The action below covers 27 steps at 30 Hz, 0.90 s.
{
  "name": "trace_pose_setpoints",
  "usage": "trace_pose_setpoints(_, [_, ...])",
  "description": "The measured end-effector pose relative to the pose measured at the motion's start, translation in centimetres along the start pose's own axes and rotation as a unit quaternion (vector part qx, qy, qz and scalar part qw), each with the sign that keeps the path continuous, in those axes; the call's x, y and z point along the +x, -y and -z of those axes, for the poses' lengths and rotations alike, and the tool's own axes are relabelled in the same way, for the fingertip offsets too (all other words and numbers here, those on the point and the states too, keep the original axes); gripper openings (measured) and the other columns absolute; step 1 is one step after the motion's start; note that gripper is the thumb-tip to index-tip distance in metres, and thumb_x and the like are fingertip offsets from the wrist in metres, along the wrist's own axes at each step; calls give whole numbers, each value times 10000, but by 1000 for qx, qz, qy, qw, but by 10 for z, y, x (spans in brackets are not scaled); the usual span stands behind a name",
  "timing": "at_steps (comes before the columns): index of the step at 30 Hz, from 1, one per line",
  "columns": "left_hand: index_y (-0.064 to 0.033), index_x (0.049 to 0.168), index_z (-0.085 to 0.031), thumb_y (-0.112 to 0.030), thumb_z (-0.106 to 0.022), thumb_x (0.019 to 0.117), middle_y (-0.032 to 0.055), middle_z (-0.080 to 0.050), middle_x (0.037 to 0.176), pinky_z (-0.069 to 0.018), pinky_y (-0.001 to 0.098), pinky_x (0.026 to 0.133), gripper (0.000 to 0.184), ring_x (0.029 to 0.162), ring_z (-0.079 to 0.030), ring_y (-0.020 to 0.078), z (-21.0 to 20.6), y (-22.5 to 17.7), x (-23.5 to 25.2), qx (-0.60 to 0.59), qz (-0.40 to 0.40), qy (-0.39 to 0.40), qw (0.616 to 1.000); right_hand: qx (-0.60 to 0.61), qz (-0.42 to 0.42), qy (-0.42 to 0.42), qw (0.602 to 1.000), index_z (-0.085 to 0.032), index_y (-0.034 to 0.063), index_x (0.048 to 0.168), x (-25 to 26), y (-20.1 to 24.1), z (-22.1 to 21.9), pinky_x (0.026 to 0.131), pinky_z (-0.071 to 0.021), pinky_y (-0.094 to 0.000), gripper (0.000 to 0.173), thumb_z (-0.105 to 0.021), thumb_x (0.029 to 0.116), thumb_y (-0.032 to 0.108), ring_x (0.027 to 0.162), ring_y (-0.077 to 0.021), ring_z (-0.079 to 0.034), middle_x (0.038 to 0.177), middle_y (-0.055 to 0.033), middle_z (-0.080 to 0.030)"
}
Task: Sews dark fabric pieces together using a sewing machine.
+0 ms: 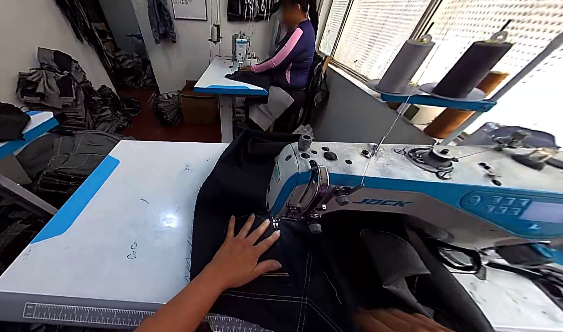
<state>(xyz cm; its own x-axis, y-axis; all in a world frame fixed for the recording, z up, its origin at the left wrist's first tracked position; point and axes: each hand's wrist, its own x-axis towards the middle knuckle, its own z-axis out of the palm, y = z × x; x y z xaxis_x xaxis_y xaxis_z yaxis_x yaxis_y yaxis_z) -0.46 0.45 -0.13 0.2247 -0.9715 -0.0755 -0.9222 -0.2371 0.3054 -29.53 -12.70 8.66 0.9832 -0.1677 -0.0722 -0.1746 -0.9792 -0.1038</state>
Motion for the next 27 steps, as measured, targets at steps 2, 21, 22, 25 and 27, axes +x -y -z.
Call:
trace_pose_setpoints(2, [-290, 1622, -315, -621, -185, 1061, -21, -240, 1702, 12, 667, 1227, 664, 1594, -92, 249, -3, 8, -9, -26, 17, -43, 999, 39, 89, -182, 979, -730, 49, 1086, 50, 2, -20, 859, -607, -386, 193, -549, 1019, 56, 1040, -275, -738, 1106, -132, -756])
trace_pose_setpoints(21, [-248, 1574, -430, -478, -209, 1097, -56, -357, 1654, -149, 657, 1217, 574, 1560, -251, 231, -8, 55, -58, 57, 65, -141, 986, -25, 268, -387, 882, -676, 58, 966, 118, -11, -102, 565, -517, -257, 150, -578, 1022, 156, 646, -171, -660, 808, -72, -710])
trace_pose_setpoints(22, [-250, 1572, -433, -480, -212, 1096, -59, -362, 1651, -155, 655, 1216, 574, 1559, -256, 230, -8, 55, -58, 59, 64, -142, 986, -24, 256, -387, 886, -683, 65, 961, 116, -10, -105, 578, -523, -258, 158, -579, 1024, 167, 652, -170, -661, 804, -65, -709])
trace_pose_setpoints(25, [-238, 1558, -459, -457, -258, 1094, -28, -374, 1647, -183, 682, 1196, 551, 1553, -270, 273, -9, 51, -58, 86, 67, -150, 983, 7, 226, -343, 912, -703, 93, 965, 110, -9, -103, 662, -548, -262, 204, -576, 1046, 232, 755, -167, -694, 866, -50, -732])
trace_pose_setpoints(27, [-160, 1452, -590, -327, -421, 1064, 105, -480, 1571, -266, 767, 1107, 455, 1484, -376, 408, -10, 40, -57, 132, 39, -200, 970, 57, 227, -291, 928, -706, 95, 1024, 107, -15, -95, 749, -573, -251, 191, -571, 1053, 228, 870, -165, -722, 968, -64, -750])
